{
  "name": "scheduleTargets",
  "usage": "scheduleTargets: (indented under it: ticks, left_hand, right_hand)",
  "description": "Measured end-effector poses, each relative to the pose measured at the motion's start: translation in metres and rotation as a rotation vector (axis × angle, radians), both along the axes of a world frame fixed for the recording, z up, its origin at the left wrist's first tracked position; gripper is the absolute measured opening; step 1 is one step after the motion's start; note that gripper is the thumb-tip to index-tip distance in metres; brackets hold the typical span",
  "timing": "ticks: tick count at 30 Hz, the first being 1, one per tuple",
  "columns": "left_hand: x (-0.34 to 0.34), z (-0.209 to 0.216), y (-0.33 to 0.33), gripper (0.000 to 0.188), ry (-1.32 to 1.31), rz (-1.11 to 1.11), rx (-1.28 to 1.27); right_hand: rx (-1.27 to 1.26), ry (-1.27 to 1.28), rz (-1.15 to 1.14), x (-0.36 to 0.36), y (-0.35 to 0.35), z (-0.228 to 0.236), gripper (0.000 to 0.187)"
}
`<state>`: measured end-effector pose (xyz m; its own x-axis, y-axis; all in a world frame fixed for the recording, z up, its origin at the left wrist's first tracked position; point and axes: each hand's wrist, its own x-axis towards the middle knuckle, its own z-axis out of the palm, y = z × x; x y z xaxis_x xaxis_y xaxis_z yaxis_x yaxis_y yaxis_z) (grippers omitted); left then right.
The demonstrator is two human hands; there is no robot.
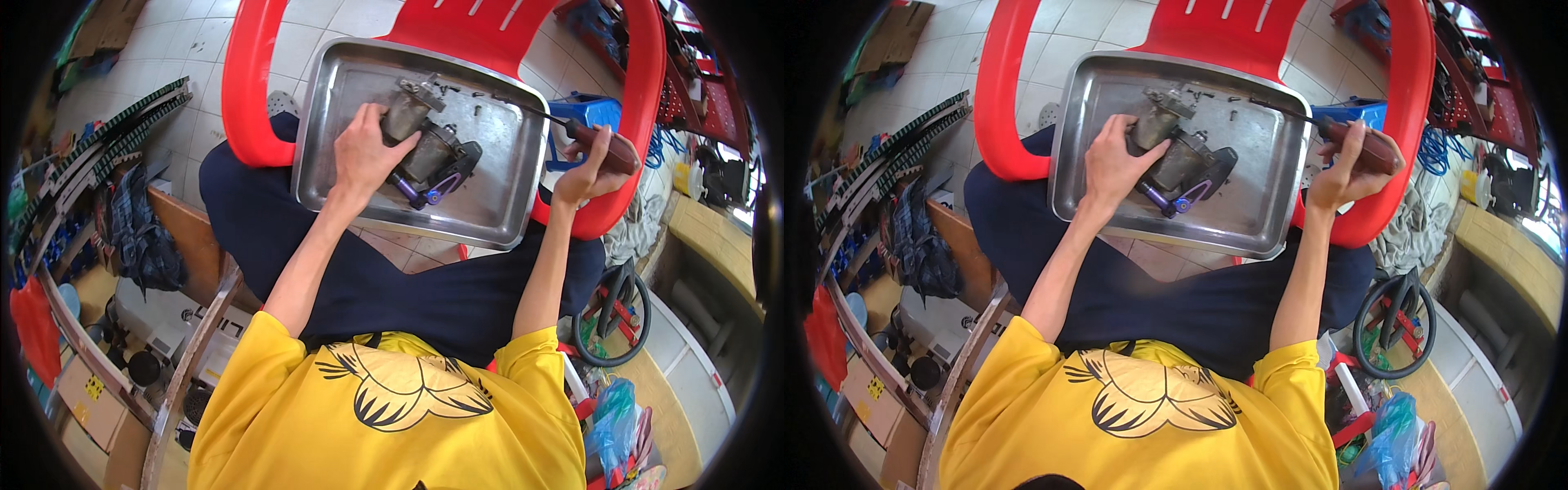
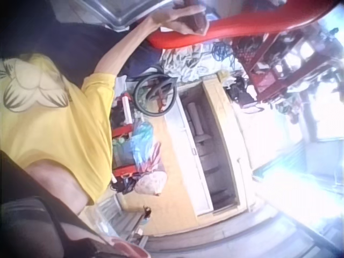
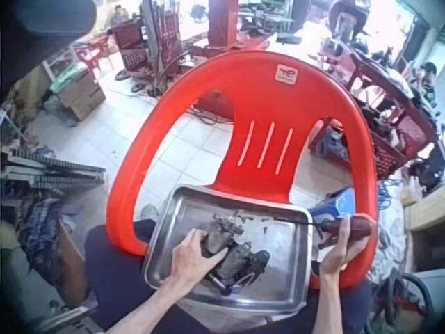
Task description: The person disassembles a motorcycle mirror and other mechanical components using a screwdriver, removing small screws and separating the mirror housing from the bracket on a metal tray.
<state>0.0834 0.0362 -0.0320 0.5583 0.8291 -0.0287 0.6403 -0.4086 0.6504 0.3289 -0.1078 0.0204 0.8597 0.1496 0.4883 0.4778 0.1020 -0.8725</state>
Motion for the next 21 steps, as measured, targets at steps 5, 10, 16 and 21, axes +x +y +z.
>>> scheduleTargets:
  ticks: [5, 10, 16, 21]
  left_hand:
    - [0.0, -0.009, -0.004, 0.052, -0.07, -0.033, 0.125]
    - [0.006, 0.014, -0.046, 0.042, -0.21, -0.186, 0.329]
    - [0.011, -0.01, -0.081, 0.025, -0.055, -0.552, 0.576]
    - [0.011, -0.01, -0.08, 0.022, -0.044, -0.573, 0.535]
  right_hand:
    - [-0.03, -0.015, 0.028, 0.005, 0.001, -0.007, 0.023]
    - [-0.125, -0.009, -0.028, 0.01, -0.008, -0.016, 0.025]
    - [-0.115, -0.04, -0.003, 0.005, -0.006, -0.012, 0.025]
    - [-0.096, -0.047, 0.025, 0.007, -0.005, -0.014, 0.025]
